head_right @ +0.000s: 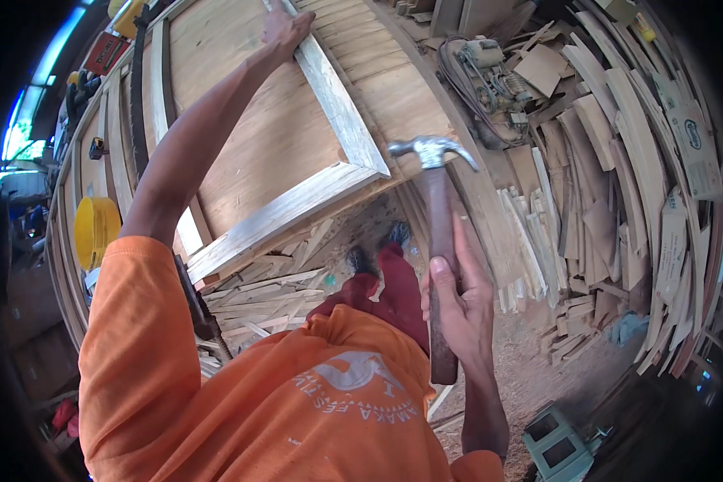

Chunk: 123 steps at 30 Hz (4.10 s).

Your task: The person builds a wooden frame by measuring wood pieces with a tape measure, marking them with a pencil, and hammering nails to join the segments together. The person also adjusts a long metal clamp holding the frame components in place.

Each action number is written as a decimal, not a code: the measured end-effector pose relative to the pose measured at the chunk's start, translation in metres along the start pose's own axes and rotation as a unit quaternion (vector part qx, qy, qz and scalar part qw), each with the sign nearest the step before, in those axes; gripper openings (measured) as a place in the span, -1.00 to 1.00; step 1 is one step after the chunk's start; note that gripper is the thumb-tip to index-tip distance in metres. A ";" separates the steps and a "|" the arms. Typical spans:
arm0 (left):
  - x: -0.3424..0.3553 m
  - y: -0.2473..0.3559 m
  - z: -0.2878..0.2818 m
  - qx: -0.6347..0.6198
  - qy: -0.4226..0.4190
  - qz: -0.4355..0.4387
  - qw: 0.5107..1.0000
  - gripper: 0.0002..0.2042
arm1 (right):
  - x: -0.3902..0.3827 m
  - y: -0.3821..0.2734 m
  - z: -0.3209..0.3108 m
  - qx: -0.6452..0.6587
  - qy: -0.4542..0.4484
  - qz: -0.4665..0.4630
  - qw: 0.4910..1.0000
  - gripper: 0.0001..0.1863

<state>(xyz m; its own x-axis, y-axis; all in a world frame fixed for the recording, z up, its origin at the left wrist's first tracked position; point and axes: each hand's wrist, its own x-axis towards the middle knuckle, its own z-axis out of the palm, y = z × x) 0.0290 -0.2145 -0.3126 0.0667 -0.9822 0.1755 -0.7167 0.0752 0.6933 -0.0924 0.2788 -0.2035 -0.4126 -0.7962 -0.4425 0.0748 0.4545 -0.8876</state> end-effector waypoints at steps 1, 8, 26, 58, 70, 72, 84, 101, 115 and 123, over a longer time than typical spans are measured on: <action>0.001 -0.002 0.001 0.003 -0.002 0.001 1.000 -0.18 | -0.002 0.003 -0.001 0.051 0.010 -0.020 0.998 -0.32; 0.005 -0.005 -0.004 0.082 -0.033 0.017 0.996 -0.13 | -0.036 0.035 0.039 0.164 0.085 0.008 0.983 -0.27; 0.019 -0.005 -0.006 -0.035 -0.123 -0.002 0.992 -0.18 | -0.032 0.071 0.081 0.185 0.089 -0.021 0.979 -0.27; 0.005 0.000 0.014 -0.008 0.088 0.002 0.996 0.02 | 0.345 -0.193 0.058 0.017 -0.258 -0.173 0.950 -0.53; -0.005 0.003 0.005 -0.032 0.039 -0.003 0.999 0.05 | 0.594 -0.264 0.264 -0.052 -0.311 -0.150 0.937 -0.73; -0.007 0.004 0.003 -0.035 0.033 -0.018 0.999 0.06 | 0.597 -0.262 0.263 -0.041 -0.297 -0.186 0.936 -0.73; -0.011 0.005 0.003 -0.034 0.067 -0.003 0.997 0.06 | 0.632 -0.273 0.254 -0.057 -0.326 -0.218 0.918 -0.71; -0.001 0.002 0.034 -0.084 0.098 -0.095 0.987 -0.05 | 0.684 -0.334 0.218 -0.352 -0.362 -0.306 0.807 -0.68; -0.015 0.002 0.009 -0.028 0.043 -0.047 0.998 0.06 | 0.602 -0.354 0.316 -0.618 -0.140 -0.662 0.400 -0.39; -0.021 0.007 0.006 -0.043 0.057 -0.041 0.997 0.07 | 0.651 -0.390 0.352 -0.647 -0.231 -0.610 0.395 -0.32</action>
<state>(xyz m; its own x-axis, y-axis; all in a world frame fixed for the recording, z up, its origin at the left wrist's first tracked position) 0.0180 -0.1946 -0.3156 0.2038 -0.9603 0.1904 -0.6440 0.0150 0.7649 -0.0709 -0.5577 -0.1904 0.8068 -0.5900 -0.0294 -0.5737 -0.7944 0.1996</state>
